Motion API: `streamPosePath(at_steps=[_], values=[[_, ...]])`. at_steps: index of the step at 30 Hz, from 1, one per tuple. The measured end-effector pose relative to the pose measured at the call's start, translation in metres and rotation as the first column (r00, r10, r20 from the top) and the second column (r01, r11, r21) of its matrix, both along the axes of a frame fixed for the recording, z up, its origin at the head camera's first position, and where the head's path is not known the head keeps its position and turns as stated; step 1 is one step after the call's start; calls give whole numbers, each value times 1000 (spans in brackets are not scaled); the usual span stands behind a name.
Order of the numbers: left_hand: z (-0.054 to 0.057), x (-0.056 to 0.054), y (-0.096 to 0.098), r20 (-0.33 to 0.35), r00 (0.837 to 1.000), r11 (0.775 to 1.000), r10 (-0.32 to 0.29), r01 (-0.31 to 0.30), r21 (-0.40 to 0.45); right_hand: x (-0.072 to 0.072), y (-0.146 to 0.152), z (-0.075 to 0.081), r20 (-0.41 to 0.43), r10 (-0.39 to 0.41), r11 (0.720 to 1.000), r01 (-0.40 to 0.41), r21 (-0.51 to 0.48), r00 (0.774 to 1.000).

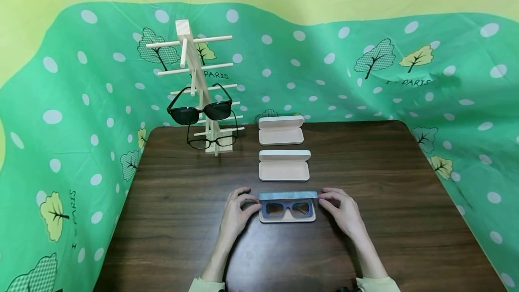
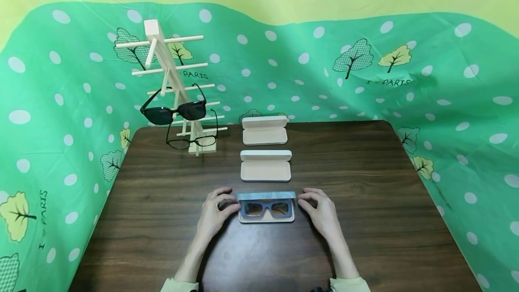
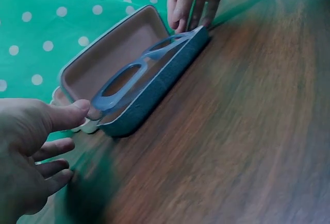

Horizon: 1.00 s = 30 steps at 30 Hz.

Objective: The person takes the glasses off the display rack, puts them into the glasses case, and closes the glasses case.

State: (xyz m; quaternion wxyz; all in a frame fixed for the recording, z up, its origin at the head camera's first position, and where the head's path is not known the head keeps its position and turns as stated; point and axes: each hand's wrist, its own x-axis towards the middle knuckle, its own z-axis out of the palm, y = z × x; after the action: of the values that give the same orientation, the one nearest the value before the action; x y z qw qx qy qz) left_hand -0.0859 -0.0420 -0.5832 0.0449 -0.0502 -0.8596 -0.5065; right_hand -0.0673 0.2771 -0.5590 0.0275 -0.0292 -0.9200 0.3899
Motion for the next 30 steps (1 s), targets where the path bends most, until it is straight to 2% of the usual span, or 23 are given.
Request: streamPosePath(at_steps=[5,10,12,15,20,24,30], values=[[3,-2,-8,-44,999,999,-31,32,23,0,6,4,-29,6,1000,-6,7,1000],[8,-6,-11,-62,996,989,-71,78,129,-3,9,10,5,30,1000,-30,-6,1000],[11,-8,-12,-27,996,987,-80,83,141,-5,9,13,39,49,999,-49,-22,998],[14,-11,-12,63,995,992,-83,76,103,-8,9,17,96,89,995,-84,-47,991],[20,-17,-13,196,977,997,-83,79,27,-13,5,23,178,134,990,-124,-68,975],[25,-22,-12,230,965,991,-122,131,-26,-17,2,28,244,143,989,-134,-54,959],[28,-27,-9,281,942,971,-185,220,-98,-22,-1,32,325,164,986,-161,-34,931]])
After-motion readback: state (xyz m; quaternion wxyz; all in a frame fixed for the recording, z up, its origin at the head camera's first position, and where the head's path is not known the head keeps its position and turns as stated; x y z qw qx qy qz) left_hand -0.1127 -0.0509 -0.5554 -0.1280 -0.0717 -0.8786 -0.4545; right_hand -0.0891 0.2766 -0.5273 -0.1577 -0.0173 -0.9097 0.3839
